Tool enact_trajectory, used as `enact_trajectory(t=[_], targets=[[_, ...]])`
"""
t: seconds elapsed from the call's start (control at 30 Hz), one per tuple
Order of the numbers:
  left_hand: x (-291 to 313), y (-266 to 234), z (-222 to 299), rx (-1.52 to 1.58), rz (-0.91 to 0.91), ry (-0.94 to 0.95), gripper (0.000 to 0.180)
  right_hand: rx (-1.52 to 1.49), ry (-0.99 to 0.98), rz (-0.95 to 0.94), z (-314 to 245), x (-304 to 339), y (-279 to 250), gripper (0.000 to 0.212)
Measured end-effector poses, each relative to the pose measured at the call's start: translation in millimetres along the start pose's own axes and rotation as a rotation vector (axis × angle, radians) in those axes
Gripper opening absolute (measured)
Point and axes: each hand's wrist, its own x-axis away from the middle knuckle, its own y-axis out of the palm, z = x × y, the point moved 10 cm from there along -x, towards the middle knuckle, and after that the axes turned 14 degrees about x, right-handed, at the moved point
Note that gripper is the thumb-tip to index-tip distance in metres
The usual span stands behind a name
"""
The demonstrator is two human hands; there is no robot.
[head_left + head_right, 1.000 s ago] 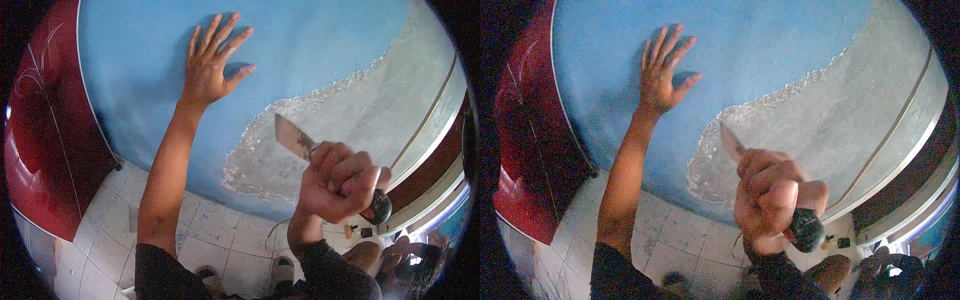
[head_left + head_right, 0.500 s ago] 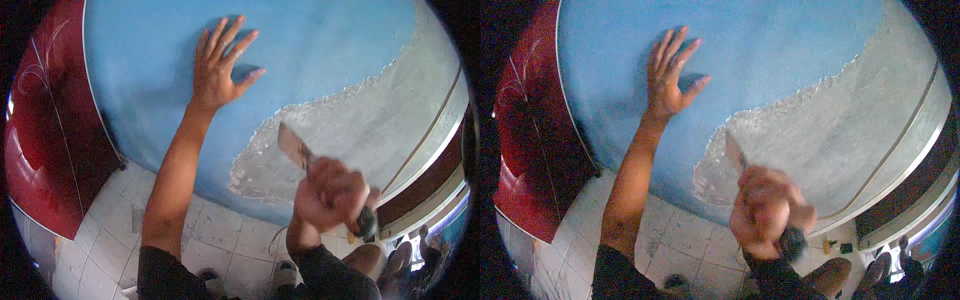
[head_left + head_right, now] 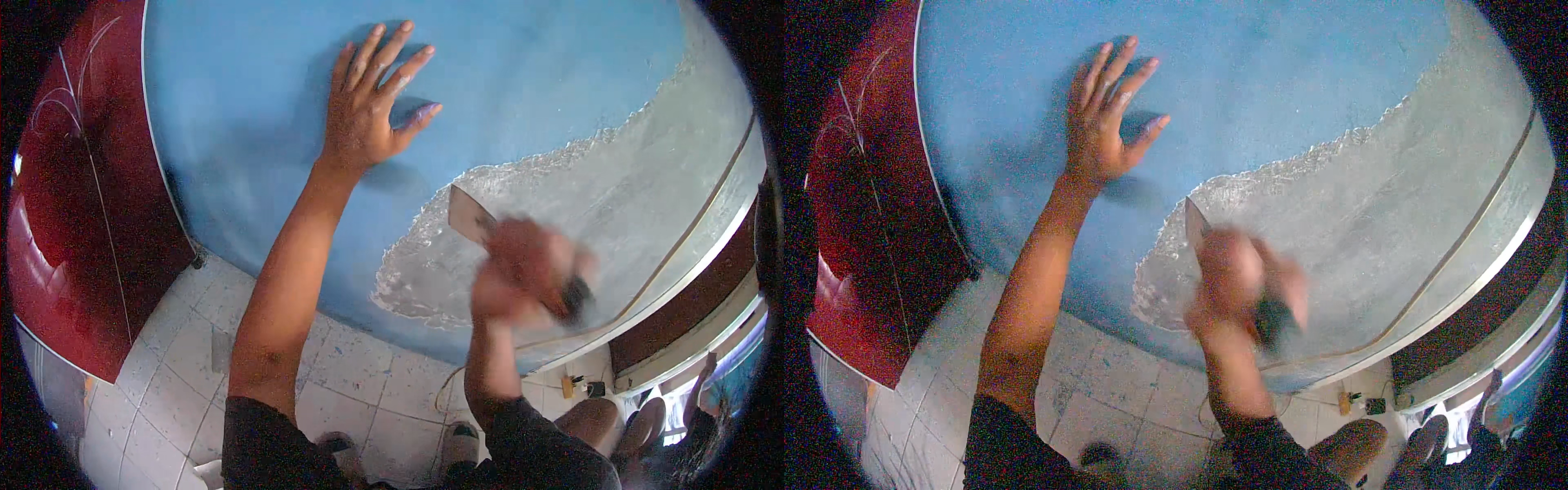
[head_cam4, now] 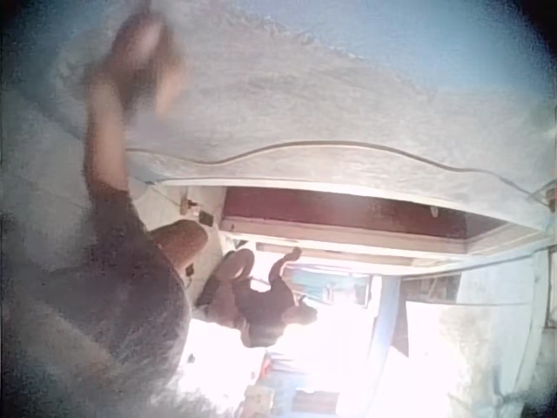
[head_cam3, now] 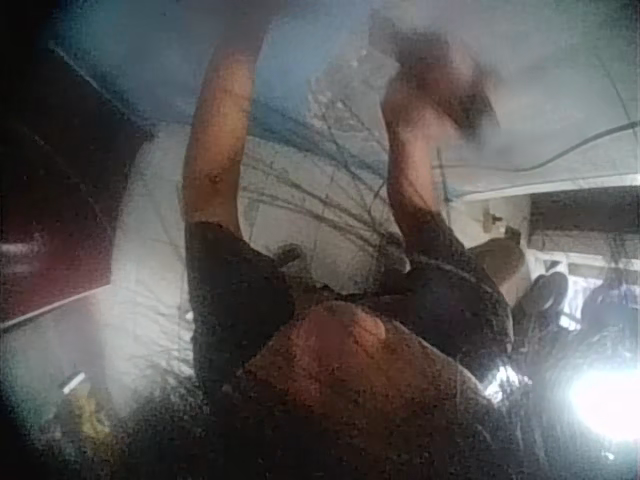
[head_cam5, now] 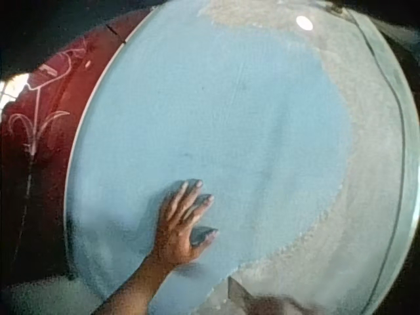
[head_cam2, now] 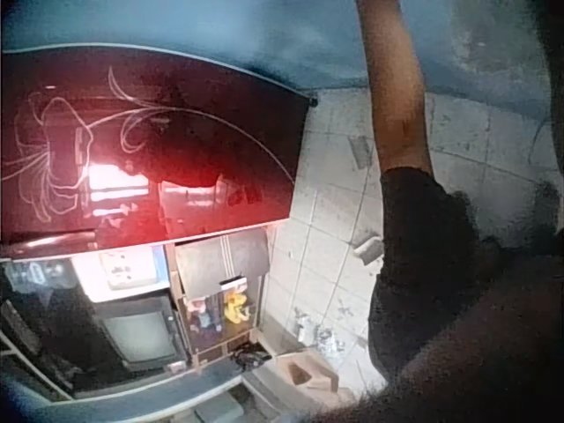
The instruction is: The person scrapes paint off a wall using a putty knife.
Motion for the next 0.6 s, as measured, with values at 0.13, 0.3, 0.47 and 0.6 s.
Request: enact_trajectory(t=[0.13,0.3,0.47,0.6], targets=[[4,-1,0,0.009,-0.010,-0.013,0.059,0.491,0.095,0.163,25,18,-18,0.030],[4,1,-1,-0.024,-0.041,-0.028,0.060,0.587,0.086,0.086,22,16,-3,0.034],[3,4,1,-0.008,-0.043,-0.037,0.059,0.333,0.210,0.177,39,21,-8,0.027],[6,0,-2,-0.016,-0.045,-0.029,0.059,0.365,0.165,0.124,43,40,-2,0.023]])
